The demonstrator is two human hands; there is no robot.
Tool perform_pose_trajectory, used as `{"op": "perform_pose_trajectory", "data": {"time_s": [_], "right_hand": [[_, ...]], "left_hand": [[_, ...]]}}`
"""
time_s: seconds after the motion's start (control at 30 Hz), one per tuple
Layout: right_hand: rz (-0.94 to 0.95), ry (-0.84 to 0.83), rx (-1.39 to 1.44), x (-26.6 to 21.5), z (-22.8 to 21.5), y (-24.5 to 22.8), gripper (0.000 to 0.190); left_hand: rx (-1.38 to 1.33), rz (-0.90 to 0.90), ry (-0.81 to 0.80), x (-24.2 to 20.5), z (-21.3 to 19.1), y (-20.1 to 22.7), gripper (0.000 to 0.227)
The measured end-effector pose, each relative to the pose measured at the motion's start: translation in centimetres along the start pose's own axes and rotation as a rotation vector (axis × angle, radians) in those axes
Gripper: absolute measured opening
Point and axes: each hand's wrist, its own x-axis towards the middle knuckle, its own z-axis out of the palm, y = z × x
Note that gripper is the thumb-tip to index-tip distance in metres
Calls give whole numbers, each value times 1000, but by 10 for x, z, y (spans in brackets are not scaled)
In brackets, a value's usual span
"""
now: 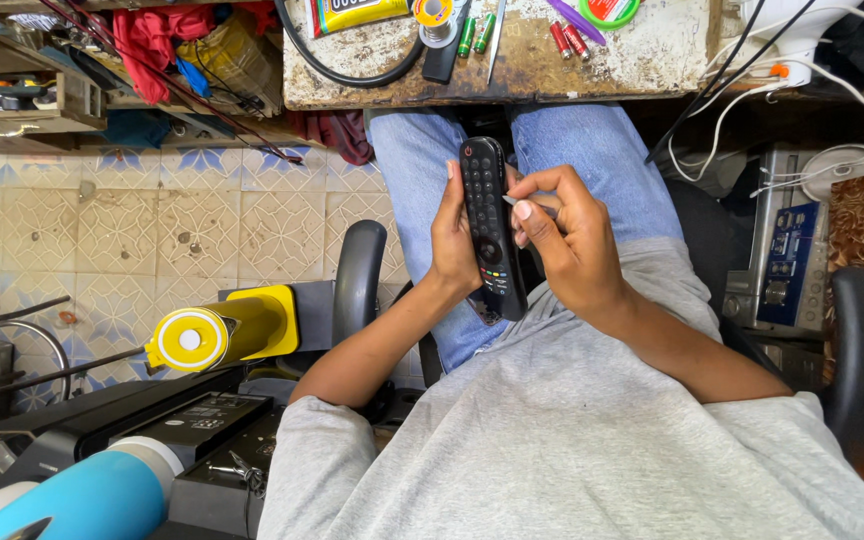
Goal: The person removes the battery cover from a remote control, takes out the batteries, and places them on the table. They then use a small tool to pry open the remote's casing, remove the internal circuit board, and inspect the components.
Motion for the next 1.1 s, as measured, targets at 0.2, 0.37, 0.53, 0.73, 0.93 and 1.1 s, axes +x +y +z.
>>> {"op": "perform_pose_trajectory", "data": {"time_s": [0.2,0.37,0.53,0.73,0.93,1.1], "right_hand": [[29,-51,-130,0,-6,-9,17],[-32,-68,-417,3,-10,-4,15],[-82,-45,-622,0,-10,11,14],[337,-114,427,16,-23,68,14],[436,-141,575,20,-19,80,18],[256,-117,373,16,-12,72,35]], "left_hand": [[286,182,49,0,-1,5,75],[516,326,58,2,-32,-13,66],[730,463,43,5,-45,-22,62],[231,199,173,10,-22,-19,67],[-66,92,180,27,-28,-6,66],[-179,75,197,39,-45,-4,67]]}}
